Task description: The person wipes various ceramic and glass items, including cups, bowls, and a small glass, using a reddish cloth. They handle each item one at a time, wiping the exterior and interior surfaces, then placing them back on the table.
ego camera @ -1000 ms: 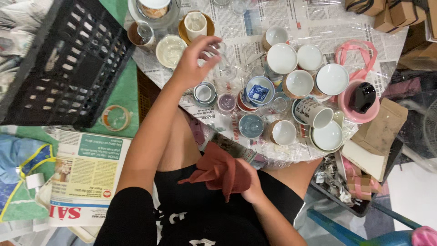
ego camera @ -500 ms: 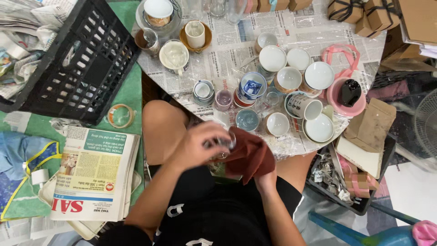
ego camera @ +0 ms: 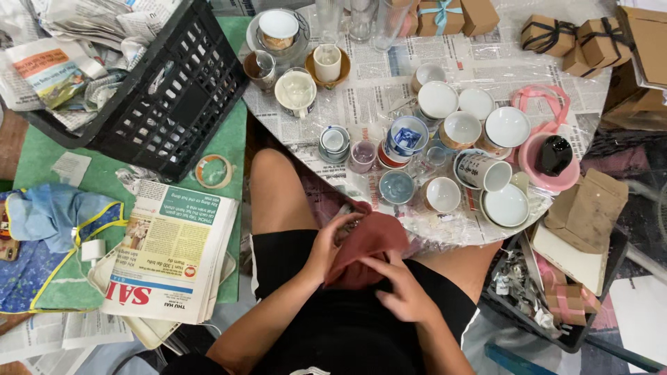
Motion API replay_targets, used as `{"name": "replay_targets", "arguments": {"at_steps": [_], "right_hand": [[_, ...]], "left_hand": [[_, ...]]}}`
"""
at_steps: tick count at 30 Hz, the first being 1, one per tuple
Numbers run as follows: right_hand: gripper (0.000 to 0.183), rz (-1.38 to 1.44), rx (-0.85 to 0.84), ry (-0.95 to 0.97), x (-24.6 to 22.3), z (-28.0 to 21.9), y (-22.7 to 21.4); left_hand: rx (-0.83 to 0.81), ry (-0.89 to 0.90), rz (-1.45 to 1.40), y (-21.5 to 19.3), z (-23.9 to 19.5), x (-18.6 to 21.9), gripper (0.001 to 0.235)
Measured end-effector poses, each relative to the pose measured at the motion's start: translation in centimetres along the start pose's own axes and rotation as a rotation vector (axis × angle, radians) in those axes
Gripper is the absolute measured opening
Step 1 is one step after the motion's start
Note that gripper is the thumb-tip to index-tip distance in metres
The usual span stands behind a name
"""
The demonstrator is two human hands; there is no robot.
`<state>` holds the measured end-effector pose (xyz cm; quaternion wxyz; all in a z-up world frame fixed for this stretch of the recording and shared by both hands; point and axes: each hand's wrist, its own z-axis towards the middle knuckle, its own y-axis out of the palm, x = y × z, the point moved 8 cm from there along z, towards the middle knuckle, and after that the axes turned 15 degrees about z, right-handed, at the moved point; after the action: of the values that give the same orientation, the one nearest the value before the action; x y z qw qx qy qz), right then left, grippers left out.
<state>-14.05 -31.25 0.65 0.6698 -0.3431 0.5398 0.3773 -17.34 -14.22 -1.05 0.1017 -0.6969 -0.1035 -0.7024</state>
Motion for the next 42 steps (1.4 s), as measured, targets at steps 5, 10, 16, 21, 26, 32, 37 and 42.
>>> {"name": "replay_targets", "arguments": {"at_steps": [5,10,16,21,26,32,37,42], "right_hand": [[0.019,-0.086,0.276,0.0,0.9,-0.2,-1.8],[0.06,0.02,0.329,-0.004,4.7,-1.2,-1.5],[0.052,0.556,0.177,0.414,11.7,-2.0,-0.1],[0.055,0.645,0.148,0.293,10.4,-1.2,0.8],[0.055,0.126,0.125,0.163,4.6,-1.5,0.5],[0.047,-0.231,0.304,-0.235,-1.3,-1.2,0.9],[0.042,-0.05,0.317,-0.478,-0.9,-3.0,0.2],[0.057,0.285,0.804,-0.276,4.5,-8.0,-3.7]], "left_hand": [[0.0,0.056,0.066,0.9,-1.2,1.1,0.039],[-0.066,0.172,0.124,2.2,-1.4,4.1,0.045],[-0.098,0.319,0.553,1.2,0.2,6.4,0.033],[-0.095,0.495,0.763,0.3,0.2,8.4,0.027],[-0.122,0.718,0.734,0.4,-1.8,11.3,0.024],[0.051,0.537,0.666,-0.6,-2.9,10.0,0.022],[0.056,0.156,0.31,-0.7,-2.2,5.1,0.017],[0.068,0.165,0.262,-2.5,-2.1,3.7,0.018]]}}
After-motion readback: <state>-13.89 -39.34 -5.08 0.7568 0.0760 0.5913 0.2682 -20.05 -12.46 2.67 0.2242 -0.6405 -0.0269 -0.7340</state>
